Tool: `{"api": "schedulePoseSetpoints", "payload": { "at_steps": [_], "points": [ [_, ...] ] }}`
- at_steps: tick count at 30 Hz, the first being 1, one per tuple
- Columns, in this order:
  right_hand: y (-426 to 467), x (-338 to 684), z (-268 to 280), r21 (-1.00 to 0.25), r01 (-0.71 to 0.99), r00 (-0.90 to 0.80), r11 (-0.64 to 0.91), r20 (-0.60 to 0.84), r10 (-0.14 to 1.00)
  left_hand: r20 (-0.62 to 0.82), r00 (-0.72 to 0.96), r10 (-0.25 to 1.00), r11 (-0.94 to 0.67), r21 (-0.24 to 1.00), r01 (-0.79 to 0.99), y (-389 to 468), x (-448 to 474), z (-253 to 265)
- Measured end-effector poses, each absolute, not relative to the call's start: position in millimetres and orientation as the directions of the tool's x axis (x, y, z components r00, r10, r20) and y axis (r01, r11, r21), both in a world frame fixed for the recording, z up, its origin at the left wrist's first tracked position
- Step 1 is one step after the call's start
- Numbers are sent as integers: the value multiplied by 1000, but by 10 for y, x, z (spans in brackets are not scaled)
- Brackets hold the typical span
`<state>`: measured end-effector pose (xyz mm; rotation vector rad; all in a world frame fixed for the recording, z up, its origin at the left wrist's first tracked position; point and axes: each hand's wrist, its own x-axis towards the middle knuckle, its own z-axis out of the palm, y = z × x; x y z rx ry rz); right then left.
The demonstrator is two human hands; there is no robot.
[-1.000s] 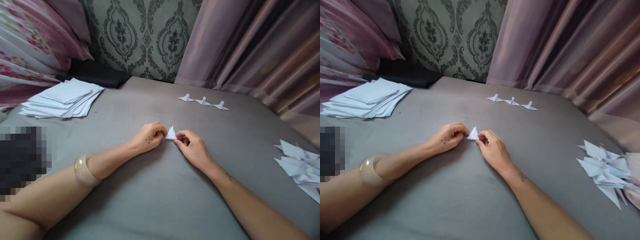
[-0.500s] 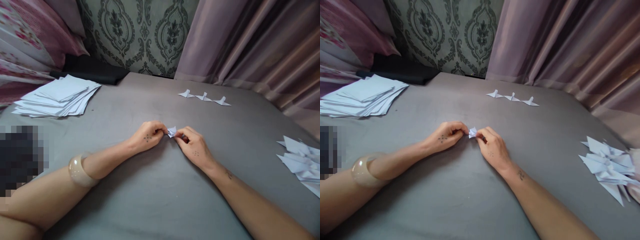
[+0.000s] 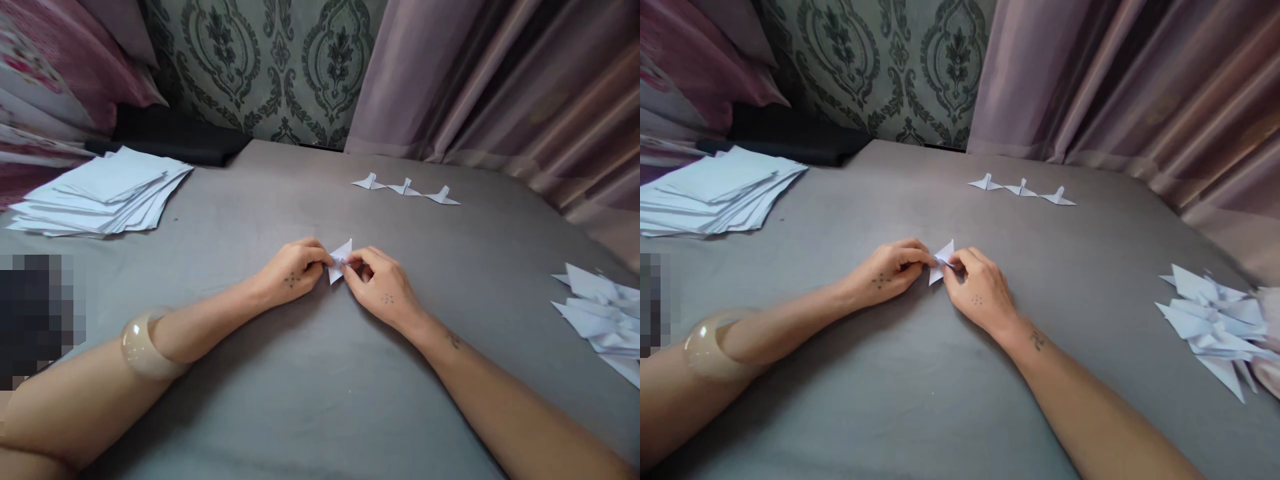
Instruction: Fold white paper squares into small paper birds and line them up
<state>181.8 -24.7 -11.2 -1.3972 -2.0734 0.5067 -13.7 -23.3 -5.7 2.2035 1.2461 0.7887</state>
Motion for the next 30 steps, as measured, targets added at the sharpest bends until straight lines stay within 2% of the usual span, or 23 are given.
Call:
{"api": "schedulePoseSetpoints", "payload": {
  "at_steps": [6, 9, 12, 16, 23, 27, 30],
  "points": [
    [-168, 1812, -137, -542, 764, -284, 349, 203, 937, 235, 453, 860, -495, 601, 628, -259, -117, -48],
    [-155, 1818, -131, -556, 749, -295, 360, 207, 933, 240, 354, 904, -423, 628, 654, -243, -117, -40],
    [-164, 1819, -128, -569, 716, -322, 404, 244, 915, 324, 269, 907, -418, 615, 669, -200, -125, -61],
    [-205, 1796, -124, -533, 712, -379, 458, 258, 889, 298, 373, 879, -476, 606, 637, -140, -127, -101],
    [-195, 1781, -112, -550, 745, -340, 377, 173, 924, 219, 396, 892, -445, 578, 684, -113, -157, -92],
    [-192, 1789, -115, -500, 769, -372, 398, 157, 915, 249, 438, 864, -501, 524, 689, -106, -174, -130],
    [-222, 1786, -106, -415, 802, -397, 429, 167, 903, 340, 496, 799, -600, 412, 685, -107, -164, -186]
  ]
}}
